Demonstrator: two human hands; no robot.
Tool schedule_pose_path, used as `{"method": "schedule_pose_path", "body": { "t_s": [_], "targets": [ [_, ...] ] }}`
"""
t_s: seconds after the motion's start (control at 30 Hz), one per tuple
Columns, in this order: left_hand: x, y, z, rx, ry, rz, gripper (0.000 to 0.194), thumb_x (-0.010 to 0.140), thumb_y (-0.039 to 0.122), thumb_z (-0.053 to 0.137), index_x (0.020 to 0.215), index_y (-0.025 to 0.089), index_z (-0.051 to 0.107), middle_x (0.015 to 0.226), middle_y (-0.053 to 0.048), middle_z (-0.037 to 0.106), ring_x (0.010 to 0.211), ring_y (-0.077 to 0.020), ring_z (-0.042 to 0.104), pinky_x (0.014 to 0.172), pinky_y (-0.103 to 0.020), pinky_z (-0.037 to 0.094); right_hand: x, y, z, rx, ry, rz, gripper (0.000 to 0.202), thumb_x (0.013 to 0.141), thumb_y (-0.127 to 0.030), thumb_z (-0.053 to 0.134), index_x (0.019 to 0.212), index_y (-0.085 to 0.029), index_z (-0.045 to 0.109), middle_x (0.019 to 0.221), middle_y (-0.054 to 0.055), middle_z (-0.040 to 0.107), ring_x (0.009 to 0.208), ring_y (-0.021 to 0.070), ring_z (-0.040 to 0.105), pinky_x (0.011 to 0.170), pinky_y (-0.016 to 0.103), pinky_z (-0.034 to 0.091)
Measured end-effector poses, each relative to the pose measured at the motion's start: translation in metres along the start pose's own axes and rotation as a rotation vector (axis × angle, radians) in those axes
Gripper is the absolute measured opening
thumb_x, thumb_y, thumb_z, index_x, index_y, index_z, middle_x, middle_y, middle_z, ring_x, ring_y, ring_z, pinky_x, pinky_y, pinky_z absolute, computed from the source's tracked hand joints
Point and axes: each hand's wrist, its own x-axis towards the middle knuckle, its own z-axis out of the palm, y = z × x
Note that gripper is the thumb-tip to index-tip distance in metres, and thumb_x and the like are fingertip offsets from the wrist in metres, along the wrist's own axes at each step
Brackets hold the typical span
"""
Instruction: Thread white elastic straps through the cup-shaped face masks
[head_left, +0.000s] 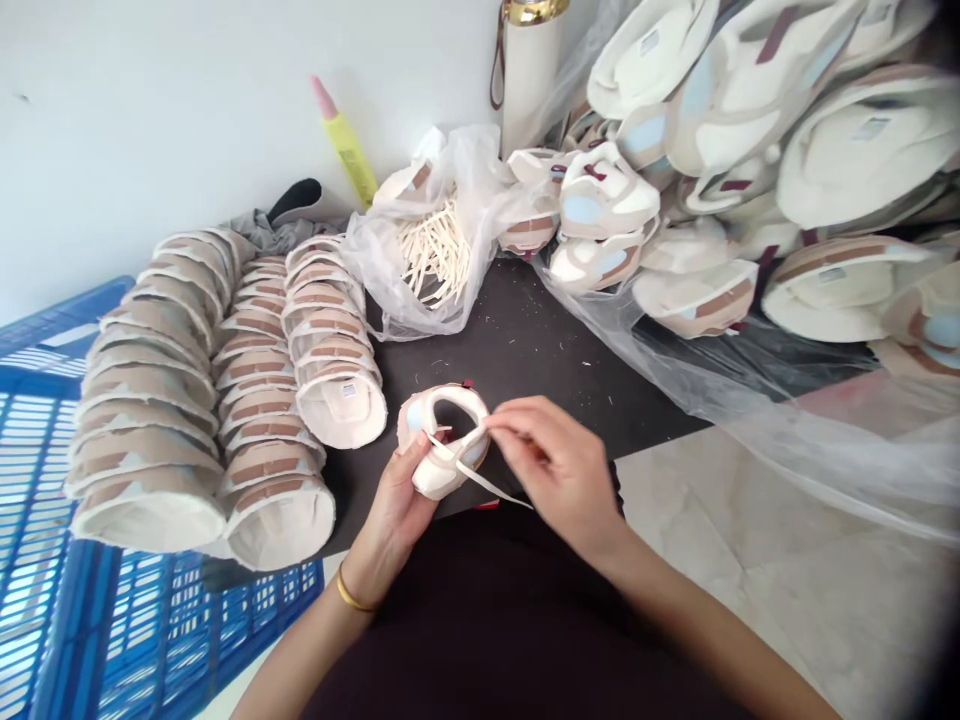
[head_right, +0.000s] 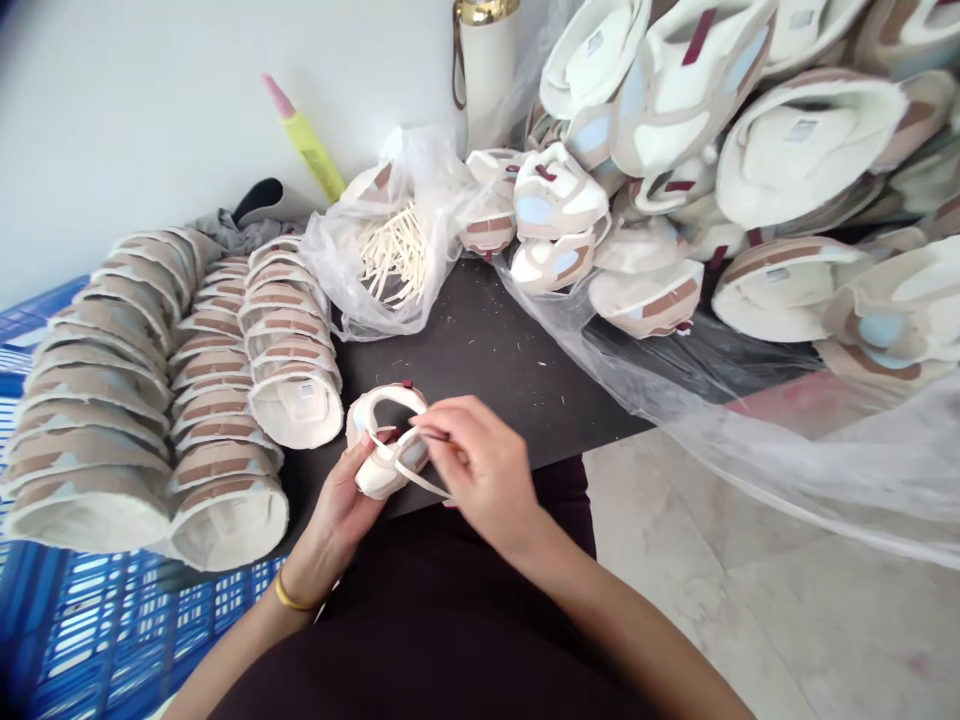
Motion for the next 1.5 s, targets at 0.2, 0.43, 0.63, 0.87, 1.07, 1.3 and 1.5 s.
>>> {"method": "schedule_pose_path", "body": {
  "t_s": [0.2,0.43,0.63,0.87,1.07,1.3,1.5],
  "targets": [
    [0.002,-0.001,0.010,0.173,0.040,0.118,0.046,0.077,0.029,0.081,0.119,0.019,0.067,0.102,-0.004,0.073,0.091,-0.0179,0.068,0.086,-0.028,0.053,-0.008,0.016,-0.012,-0.076,-0.260,0.229,0.013,0.093,-0.030,0.062,0.085,-0.023,0.070,0.075,-0.003,0.066,0.057,0.0099,0.053,0.053,0.024,0.040],
    [-0.007,-0.003,0.011,0.281,0.002,0.157,0.045,0.072,0.024,0.083,0.115,0.018,0.069,0.110,-0.005,0.073,0.098,-0.0190,0.068,0.089,-0.028,0.053,-0.016,0.019,0.015,-0.245,-0.140,0.138,0.013,0.094,-0.030,0.059,0.095,-0.022,0.070,0.093,0.002,0.064,0.073,0.0128,0.061,0.064,0.025,0.044],
    [-0.004,-0.008,0.003,0.374,-0.024,0.172,0.042,0.073,0.025,0.083,0.112,0.018,0.068,0.106,-0.006,0.074,0.092,-0.0179,0.069,0.087,-0.030,0.054,0.013,0.014,0.003,-0.449,-0.499,0.023,0.012,0.092,-0.029,0.062,0.092,-0.025,0.073,0.102,0.001,0.066,0.081,0.0139,0.061,0.060,0.025,0.036],
    [-0.008,-0.009,0.003,0.515,-0.065,0.282,0.062,0.070,0.017,0.082,0.126,0.021,0.056,0.124,-0.007,0.067,0.113,-0.0237,0.063,0.098,-0.034,0.049,0.031,0.015,0.010,-0.360,-0.493,0.263,0.013,0.081,-0.022,0.061,0.069,-0.020,0.060,0.065,-0.004,0.062,0.056,0.0100,0.048,0.056,0.024,0.030],
    [-0.002,-0.012,0.004,0.411,-0.001,0.353,0.039,0.076,0.011,0.070,0.114,0.020,0.064,0.112,-0.004,0.070,0.108,-0.0192,0.063,0.097,-0.028,0.046,0.021,0.019,0.027,-0.223,-0.351,0.256,0.015,0.085,-0.028,0.056,0.073,-0.020,0.059,0.063,-0.002,0.060,0.055,0.0115,0.051,0.056,0.024,0.033],
    [-0.004,-0.010,0.002,0.268,0.015,0.281,0.049,0.071,0.010,0.074,0.118,0.022,0.066,0.114,-0.004,0.071,0.104,-0.0183,0.065,0.093,-0.027,0.048,0.013,0.029,0.041,-0.146,-0.195,0.378,0.020,0.087,-0.036,0.057,0.078,-0.020,0.064,0.066,-0.001,0.065,0.055,0.0128,0.054,0.054,0.024,0.037],
    [-0.004,0.000,0.001,0.260,0.018,0.190,0.046,0.074,0.023,0.079,0.118,0.019,0.068,0.113,-0.008,0.073,0.102,-0.0225,0.067,0.090,-0.032,0.051,0.011,0.017,0.029,-0.006,-0.323,0.407,0.025,0.091,-0.040,0.056,0.090,-0.020,0.071,0.075,0.001,0.071,0.063,0.0144,0.060,0.059,0.024,0.042]
  ]
}}
